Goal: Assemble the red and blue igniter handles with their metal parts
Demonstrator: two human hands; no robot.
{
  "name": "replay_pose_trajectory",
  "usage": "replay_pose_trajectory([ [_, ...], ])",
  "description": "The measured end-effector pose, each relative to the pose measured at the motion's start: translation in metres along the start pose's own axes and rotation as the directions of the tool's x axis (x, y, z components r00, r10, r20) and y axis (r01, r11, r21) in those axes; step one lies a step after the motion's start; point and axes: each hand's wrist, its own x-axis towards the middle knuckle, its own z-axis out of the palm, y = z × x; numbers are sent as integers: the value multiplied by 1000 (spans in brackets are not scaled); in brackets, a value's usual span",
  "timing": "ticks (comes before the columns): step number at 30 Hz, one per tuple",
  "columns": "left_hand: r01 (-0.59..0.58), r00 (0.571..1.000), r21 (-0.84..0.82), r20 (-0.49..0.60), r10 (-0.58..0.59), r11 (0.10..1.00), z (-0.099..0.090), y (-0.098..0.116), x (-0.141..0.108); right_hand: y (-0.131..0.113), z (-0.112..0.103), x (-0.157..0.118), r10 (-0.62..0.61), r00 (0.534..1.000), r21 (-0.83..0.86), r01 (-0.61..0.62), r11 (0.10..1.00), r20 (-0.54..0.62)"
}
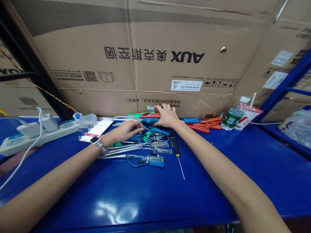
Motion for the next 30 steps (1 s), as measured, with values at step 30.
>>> replay_pose_trajectory([
  [30, -38, 951, -160, -308, -13, 986, -30, 51, -18, -16, 0, -56, -223, 967, 156, 241, 958, -124],
])
